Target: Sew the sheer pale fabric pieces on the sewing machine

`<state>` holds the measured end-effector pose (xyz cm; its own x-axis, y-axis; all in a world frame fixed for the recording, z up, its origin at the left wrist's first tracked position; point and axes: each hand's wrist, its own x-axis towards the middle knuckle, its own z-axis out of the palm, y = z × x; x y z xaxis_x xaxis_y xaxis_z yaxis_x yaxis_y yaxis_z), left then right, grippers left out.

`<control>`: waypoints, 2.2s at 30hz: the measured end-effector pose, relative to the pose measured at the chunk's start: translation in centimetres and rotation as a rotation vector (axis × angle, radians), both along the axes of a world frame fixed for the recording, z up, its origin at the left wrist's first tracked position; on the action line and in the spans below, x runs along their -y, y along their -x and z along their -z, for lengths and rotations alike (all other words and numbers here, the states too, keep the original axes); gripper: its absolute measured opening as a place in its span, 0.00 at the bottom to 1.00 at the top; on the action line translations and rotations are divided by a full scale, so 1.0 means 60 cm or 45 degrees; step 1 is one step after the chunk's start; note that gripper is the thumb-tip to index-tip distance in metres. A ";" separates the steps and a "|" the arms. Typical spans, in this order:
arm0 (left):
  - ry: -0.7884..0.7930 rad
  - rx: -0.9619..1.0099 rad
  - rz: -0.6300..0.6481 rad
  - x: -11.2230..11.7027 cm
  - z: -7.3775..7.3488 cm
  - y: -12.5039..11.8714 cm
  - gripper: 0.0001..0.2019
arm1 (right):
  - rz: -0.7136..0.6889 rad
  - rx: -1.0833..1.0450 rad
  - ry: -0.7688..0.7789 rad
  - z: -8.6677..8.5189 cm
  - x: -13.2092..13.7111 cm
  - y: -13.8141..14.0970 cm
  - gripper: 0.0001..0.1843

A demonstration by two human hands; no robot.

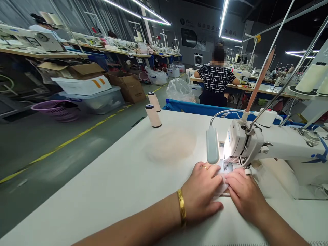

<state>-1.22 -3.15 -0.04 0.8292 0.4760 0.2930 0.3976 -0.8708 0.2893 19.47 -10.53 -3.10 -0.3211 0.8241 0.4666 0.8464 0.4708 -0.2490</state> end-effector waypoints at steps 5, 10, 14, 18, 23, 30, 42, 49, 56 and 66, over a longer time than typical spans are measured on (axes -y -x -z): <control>0.050 0.195 -0.007 -0.020 0.032 -0.017 0.09 | 0.065 -0.163 0.062 0.001 -0.001 -0.002 0.13; 0.276 0.258 -0.057 -0.049 0.032 -0.042 0.07 | 0.230 -0.458 0.167 -0.010 -0.006 0.003 0.13; 0.333 0.181 -0.002 -0.057 0.029 -0.046 0.04 | 0.342 -0.558 0.191 -0.016 -0.011 0.004 0.17; 0.284 0.230 0.061 -0.063 0.031 -0.041 0.09 | 0.304 -0.546 0.245 -0.015 -0.010 0.001 0.15; 0.003 0.233 0.190 -0.058 0.032 -0.029 0.09 | 0.071 -0.221 0.224 -0.013 0.003 -0.008 0.13; -0.156 0.325 0.324 -0.033 0.040 -0.010 0.10 | -0.031 0.079 0.051 -0.020 0.018 -0.012 0.15; -0.264 0.306 0.267 -0.057 0.043 -0.014 0.10 | 0.011 0.067 0.017 -0.005 0.006 -0.013 0.15; -0.232 0.276 0.411 -0.055 0.037 -0.010 0.10 | -0.010 0.084 -0.030 -0.001 0.006 -0.016 0.16; -0.256 0.243 0.362 -0.062 0.043 -0.014 0.11 | 0.013 0.036 -0.099 0.004 -0.001 -0.015 0.18; -0.323 0.191 0.236 -0.075 0.038 -0.024 0.12 | 0.072 0.034 -0.084 0.001 -0.013 -0.012 0.19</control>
<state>0.22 1.36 -2.35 0.8334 0.2178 0.5080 0.1956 -0.9758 0.0976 20.22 -9.77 -3.17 -0.2880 0.8091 0.5123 0.8780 0.4366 -0.1961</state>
